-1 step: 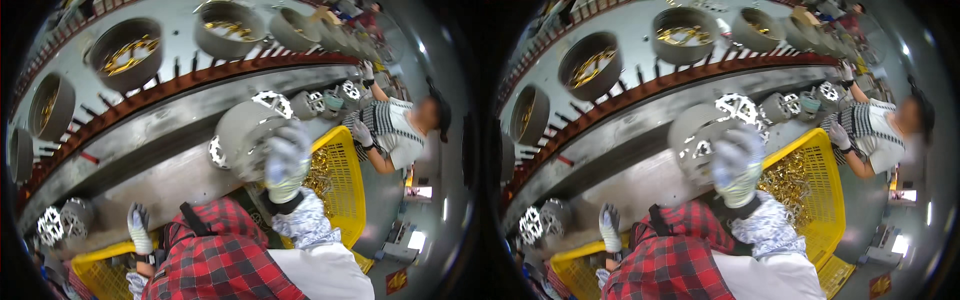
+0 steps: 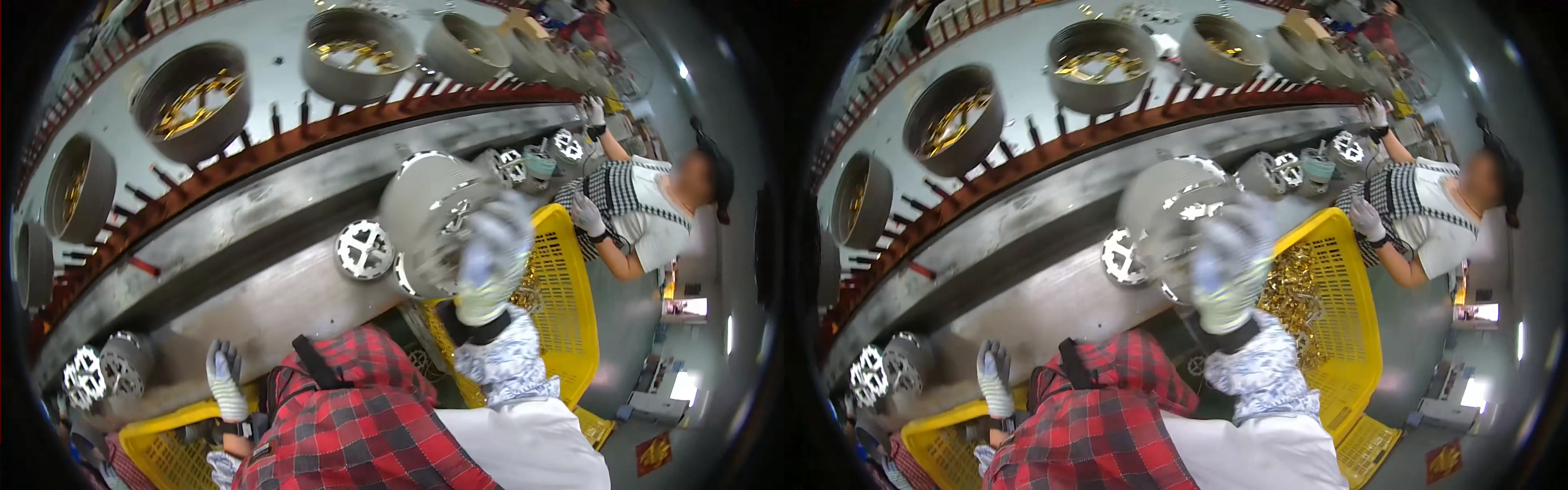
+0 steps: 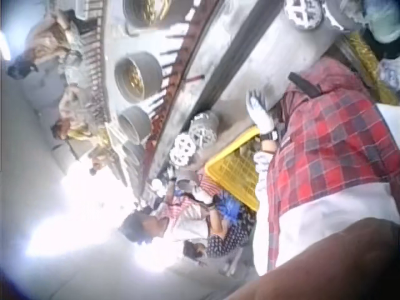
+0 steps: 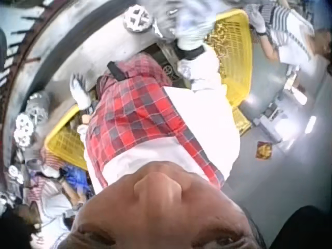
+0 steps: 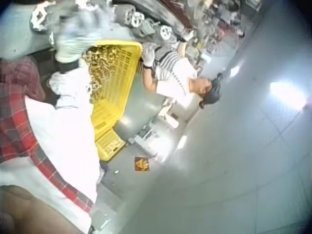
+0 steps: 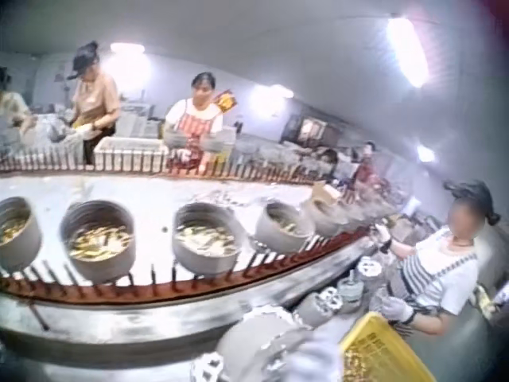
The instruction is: Assembling metal gears and housing components on a factory assembly line.
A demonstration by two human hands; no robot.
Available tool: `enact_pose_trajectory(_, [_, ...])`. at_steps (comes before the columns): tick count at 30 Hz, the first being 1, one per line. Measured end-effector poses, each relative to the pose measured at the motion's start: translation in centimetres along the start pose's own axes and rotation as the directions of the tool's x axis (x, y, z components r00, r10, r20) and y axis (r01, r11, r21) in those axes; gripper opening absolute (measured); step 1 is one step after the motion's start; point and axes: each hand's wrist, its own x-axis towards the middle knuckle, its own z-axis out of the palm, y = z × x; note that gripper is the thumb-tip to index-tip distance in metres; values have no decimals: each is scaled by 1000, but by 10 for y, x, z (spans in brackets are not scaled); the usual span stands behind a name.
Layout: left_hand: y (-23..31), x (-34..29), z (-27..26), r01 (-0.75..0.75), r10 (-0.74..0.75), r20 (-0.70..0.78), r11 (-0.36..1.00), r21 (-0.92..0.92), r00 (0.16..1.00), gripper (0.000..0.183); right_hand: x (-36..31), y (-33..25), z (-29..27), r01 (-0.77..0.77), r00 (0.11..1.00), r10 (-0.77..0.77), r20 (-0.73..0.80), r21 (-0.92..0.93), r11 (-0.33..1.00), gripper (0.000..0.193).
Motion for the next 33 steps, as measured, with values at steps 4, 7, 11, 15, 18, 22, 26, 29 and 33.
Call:
enact_pose_trajectory(4, [8, 1, 6, -23, 22, 18, 999, 44, 1000, 55, 17, 101, -51, -468, 824, 487, -291, 138, 873, 15])
enact_pose_trajectory(7, [5, 7, 16, 11, -13, 33, 997, 73, 999, 53, -19, 219, -61, -643, 704, 668, -242, 185, 744, 17])
enact_pose_trajectory(11, [9, 11, 42, 20, -22, 24, 996, 85, 999, 53, -62, 281, -18, -783, 608, 788, 98, 237, 575, 17])
enact_pose_trajectory(15, [21, -4, 71, -25, 25, 2, 996, 81, 1000, 52, -77, 276, 28, -717, 690, 716, 108, -35, 696, 13])
enact_pose_trajectory(18, [15, -9, 48, -34, 35, -10, 996, 82, 999, 52, -90, 312, 40, -805, 592, 801, 90, 16, 593, 27])
enact_pose_trajectory(22, [15, -34, -10, -87, 101, -169, 992, 90, 980, 50, -87, 328, 23, -638, 748, 649, -138, 119, 761, 38])
enact_pose_trajectory(26, [25, -70, -72, -152, 218, -392, 969, 192, 894, 51, -122, 342, -43, -747, 635, 668, -388, -91, 658, 40])
enact_pose_trajectory(29, [40, -100, -91, -136, 198, -574, 979, 150, 794, 50, -193, 335, -62, -945, 299, 761, -576, -69, 318, 40])
enact_pose_trajectory(33, [49, -112, -138, -49, 153, -666, 984, 172, 730, 47, -341, 344, -81, -869, -56, 969, -240, -466, -166, 50])
